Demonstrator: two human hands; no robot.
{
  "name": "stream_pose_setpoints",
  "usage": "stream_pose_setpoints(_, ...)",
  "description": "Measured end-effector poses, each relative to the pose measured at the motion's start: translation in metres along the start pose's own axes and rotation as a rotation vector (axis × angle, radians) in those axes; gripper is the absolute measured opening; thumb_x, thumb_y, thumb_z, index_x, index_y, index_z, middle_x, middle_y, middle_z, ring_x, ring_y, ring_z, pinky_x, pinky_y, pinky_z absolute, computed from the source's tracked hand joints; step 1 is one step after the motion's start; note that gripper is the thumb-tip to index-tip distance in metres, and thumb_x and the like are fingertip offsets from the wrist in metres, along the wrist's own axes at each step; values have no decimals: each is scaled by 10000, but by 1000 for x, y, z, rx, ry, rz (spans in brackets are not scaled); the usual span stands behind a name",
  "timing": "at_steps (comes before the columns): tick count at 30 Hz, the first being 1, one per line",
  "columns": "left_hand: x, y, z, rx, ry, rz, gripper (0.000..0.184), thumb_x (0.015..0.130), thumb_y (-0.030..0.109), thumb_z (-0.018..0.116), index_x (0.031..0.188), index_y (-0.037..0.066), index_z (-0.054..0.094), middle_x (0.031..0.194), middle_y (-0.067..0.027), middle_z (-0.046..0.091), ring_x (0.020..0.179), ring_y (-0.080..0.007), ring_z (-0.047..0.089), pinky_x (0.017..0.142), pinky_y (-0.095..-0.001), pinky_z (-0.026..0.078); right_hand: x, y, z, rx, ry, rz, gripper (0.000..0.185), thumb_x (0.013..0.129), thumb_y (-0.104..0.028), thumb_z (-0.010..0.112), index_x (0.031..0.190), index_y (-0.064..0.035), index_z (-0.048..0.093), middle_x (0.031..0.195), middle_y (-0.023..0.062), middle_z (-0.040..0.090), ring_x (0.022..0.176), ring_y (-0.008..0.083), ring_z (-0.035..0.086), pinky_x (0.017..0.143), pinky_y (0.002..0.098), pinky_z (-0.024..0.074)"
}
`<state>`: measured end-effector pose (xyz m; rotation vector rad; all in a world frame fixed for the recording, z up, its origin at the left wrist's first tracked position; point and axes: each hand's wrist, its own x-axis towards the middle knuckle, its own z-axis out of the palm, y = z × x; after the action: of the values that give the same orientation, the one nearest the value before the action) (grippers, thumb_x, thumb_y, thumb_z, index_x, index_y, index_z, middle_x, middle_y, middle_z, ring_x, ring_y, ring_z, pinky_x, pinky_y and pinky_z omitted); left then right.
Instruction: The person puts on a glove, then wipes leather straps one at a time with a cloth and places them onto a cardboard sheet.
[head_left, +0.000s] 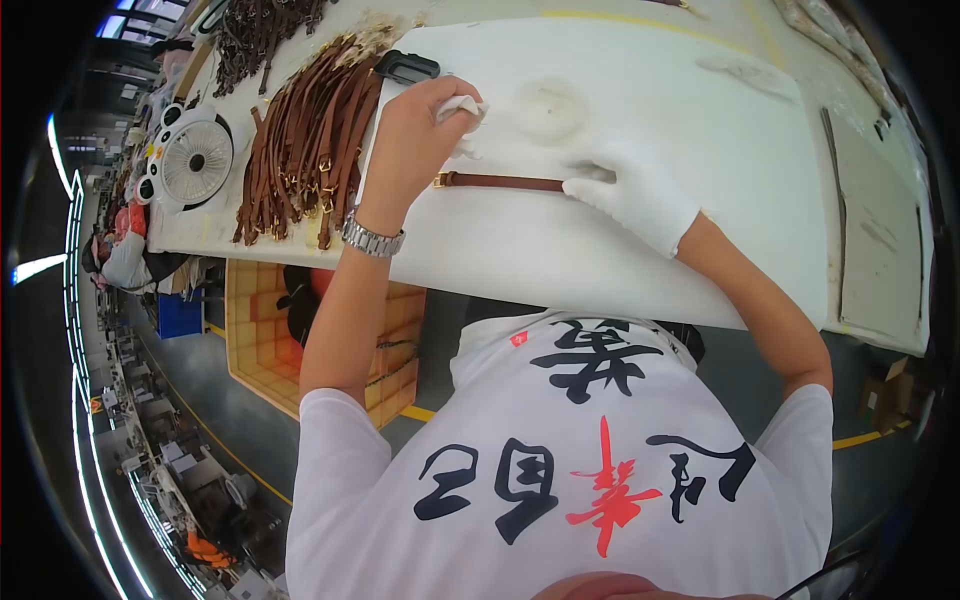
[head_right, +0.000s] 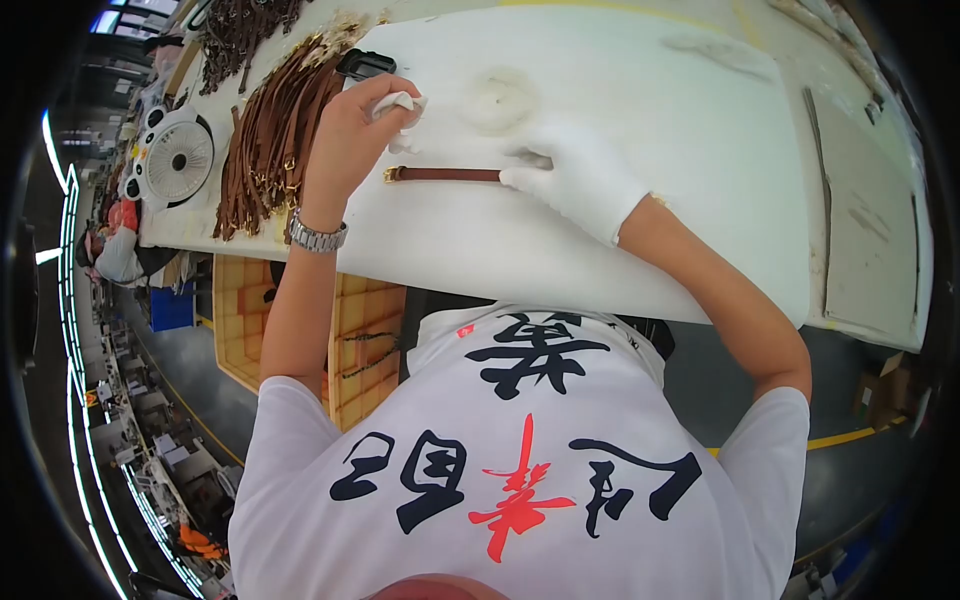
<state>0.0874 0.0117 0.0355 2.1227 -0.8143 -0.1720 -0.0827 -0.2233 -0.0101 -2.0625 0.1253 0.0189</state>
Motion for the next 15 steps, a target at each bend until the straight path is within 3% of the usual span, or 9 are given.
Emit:
stream_pose_setpoints(1, 5, 2, 1, 22, -18, 41, 150, 993, 86, 753, 1130, 40, 790, 1028, -38, 729, 859, -119, 677, 730, -298, 568, 3, -6, -10, -9, 6, 1, 397, 938, -195, 851, 1307, -62, 790, 1234, 174, 771, 1194, 353, 708, 1077, 444, 565)
stream_pose_setpoints(2, 10, 3, 4, 105, -45, 74, 179, 979, 51, 744, 1152, 56, 789, 1006, -60, 694, 880, -175, 686, 754, -331, 574, 8, -12, -22, -94, 61, -93, 540, 942, -214, 855, 1443, -79, 706, 1350, 182, 733, 1292, 354, 671, 1128, 442, 542)
stream_pose_setpoints(3, 17, 2, 9, 103, -44, 86, 179, 979, 51, 744, 1152, 56, 789, 1006, -60, 694, 880, -175, 686, 754, -331, 574, 15, -15, -31, -177, 116, -187, 690, 945, -233, 858, 1579, -97, 622, 1466, 191, 694, 1391, 355, 633, 1179, 441, 520)
stream_pose_setpoints(5, 29, 1, 20, 378, -68, 377, 199, 964, 13, 731, 1147, 71, 785, 1000, -86, 674, 921, -249, 684, 799, -370, 573, 40, -6, -34, -271, 149, -211, 794, 930, -256, 871, 1640, -111, 545, 1509, 190, 660, 1393, 364, 627, 1168, 441, 526)
stream_pose_setpoints(6, 35, 4, 26, 369, -113, 398, 213, 943, -12, 736, 1133, 74, 778, 1010, -114, 699, 967, -314, 680, 862, -420, 567, 51, -3, -35, -362, 171, -233, 902, 916, -278, 883, 1701, -125, 467, 1553, 190, 626, 1395, 372, 621, 1156, 440, 532)
stream_pose_setpoints(12, 52, -1, 59, 409, -208, 470, 239, 886, -32, 761, 1106, 59, 762, 1005, -114, 751, 1005, -356, 683, 925, -469, 568, 92, -13, -27, -496, -92, -144, 993, 860, -367, 909, 1711, -135, 454, 1437, 188, 686, 1331, 381, 642, 1132, 442, 537)
stream_pose_setpoints(15, 54, -4, 60, 475, -228, 472, 216, 878, -32, 750, 1074, 59, 763, 996, -107, 757, 1015, -348, 684, 932, -464, 573, 93, 0, -23, -420, -45, -197, 979, 869, -387, 900, 1707, -139, 460, 1387, 177, 705, 1304, 373, 648, 1128, 436, 536)
